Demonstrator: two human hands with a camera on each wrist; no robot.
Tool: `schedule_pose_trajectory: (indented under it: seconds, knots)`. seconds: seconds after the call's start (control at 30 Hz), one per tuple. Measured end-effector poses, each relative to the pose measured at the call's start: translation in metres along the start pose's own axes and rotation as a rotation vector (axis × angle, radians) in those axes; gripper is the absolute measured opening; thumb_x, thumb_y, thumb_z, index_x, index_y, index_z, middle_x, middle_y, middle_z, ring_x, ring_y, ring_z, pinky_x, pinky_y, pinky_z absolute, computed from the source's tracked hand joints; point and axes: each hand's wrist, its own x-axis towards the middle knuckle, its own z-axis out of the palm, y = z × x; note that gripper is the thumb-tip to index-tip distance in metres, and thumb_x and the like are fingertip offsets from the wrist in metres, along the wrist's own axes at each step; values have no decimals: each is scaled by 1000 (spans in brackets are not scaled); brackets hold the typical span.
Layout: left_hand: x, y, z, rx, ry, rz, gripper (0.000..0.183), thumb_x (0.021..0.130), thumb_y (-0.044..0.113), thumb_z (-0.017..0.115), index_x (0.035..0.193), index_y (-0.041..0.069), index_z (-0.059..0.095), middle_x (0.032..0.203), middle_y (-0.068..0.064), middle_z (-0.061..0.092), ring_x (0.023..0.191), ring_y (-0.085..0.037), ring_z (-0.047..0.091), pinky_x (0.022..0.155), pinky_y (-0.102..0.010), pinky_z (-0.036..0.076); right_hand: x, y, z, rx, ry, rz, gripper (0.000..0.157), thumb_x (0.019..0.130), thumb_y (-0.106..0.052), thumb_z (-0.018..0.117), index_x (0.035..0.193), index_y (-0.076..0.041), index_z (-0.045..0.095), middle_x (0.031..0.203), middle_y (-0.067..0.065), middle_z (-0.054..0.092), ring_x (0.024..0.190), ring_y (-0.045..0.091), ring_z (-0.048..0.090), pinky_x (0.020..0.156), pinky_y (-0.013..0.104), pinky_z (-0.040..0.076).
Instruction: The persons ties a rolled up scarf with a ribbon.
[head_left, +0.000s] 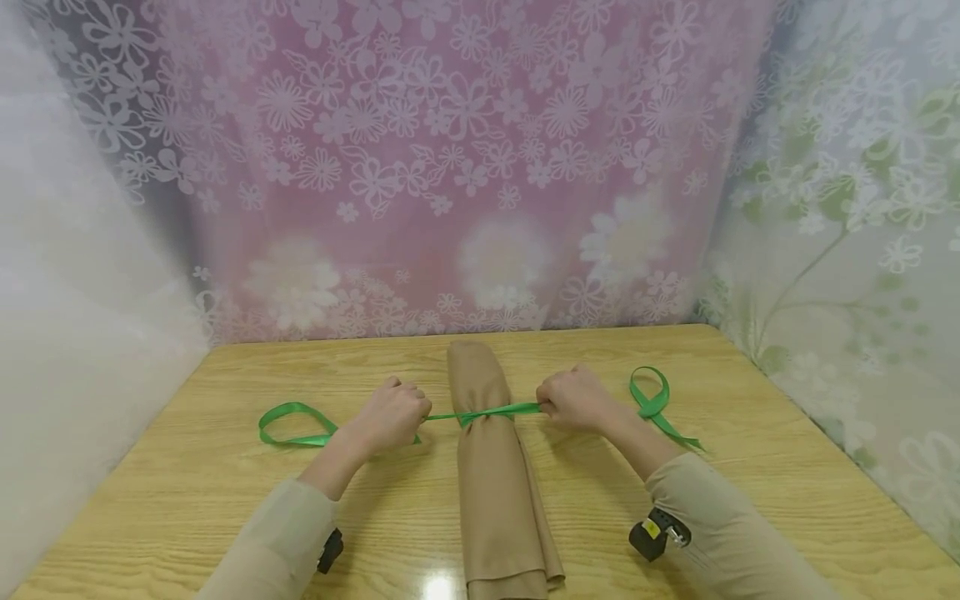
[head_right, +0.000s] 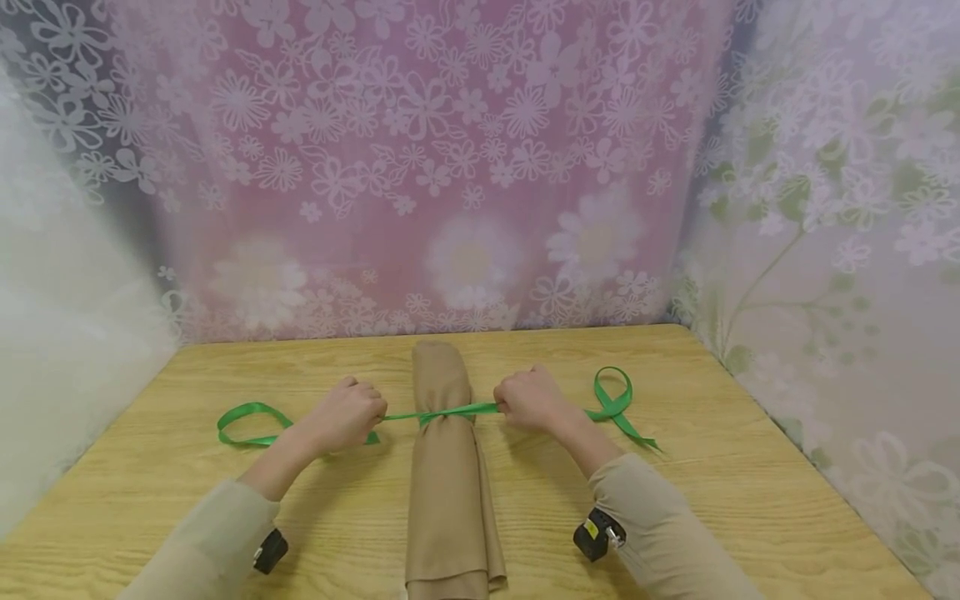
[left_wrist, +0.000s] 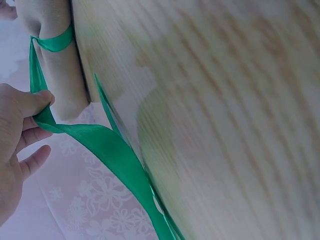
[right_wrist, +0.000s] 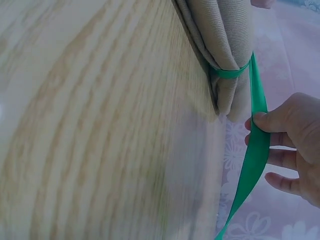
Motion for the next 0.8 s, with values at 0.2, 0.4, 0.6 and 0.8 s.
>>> schedule_pose_trajectory:
  seconds: [0.2, 0.4, 0.6, 0.8]
  knots:
    - [0, 0, -1, -20, -17, -22, 24, 78, -3, 66, 61, 14, 59, 58, 8, 49, 56, -8, 35, 61, -23, 31, 1, 0, -1, 16, -10, -1, 23, 80, -9, 65, 60, -19, 56, 60, -13, 50, 54, 4, 40, 60, 30, 34]
    - [1, 1, -2, 12, -18, -35, 29, 83, 2, 63, 59, 14, 55, 53, 9, 37, 53, -8, 29, 59, -24, 28, 1, 2, -2, 37, -23, -25, 31, 81, -7, 63, 57, -19, 48, 56, -12, 41, 51, 5, 30, 53, 23, 23]
    - [5, 4, -4, 75, -64, -62, 27, 85, 8, 64, 61, 15, 54, 55, 8, 38, 54, -9, 30, 60, -26, 29, 1, 3, -2, 72, -65, -22, 24, 83, -6, 62, 62, -17, 57, 59, -12, 48, 52, 5, 35, 52, 22, 28]
    - [6, 5, 2, 95, -97, -72, 22, 84, 7, 65, 64, 14, 58, 57, 7, 44, 54, -8, 35, 60, -26, 34, 2, 1, -3, 71, -92, -11, 17, 82, -4, 61, 67, -13, 62, 62, -9, 52, 54, 6, 39, 53, 22, 33]
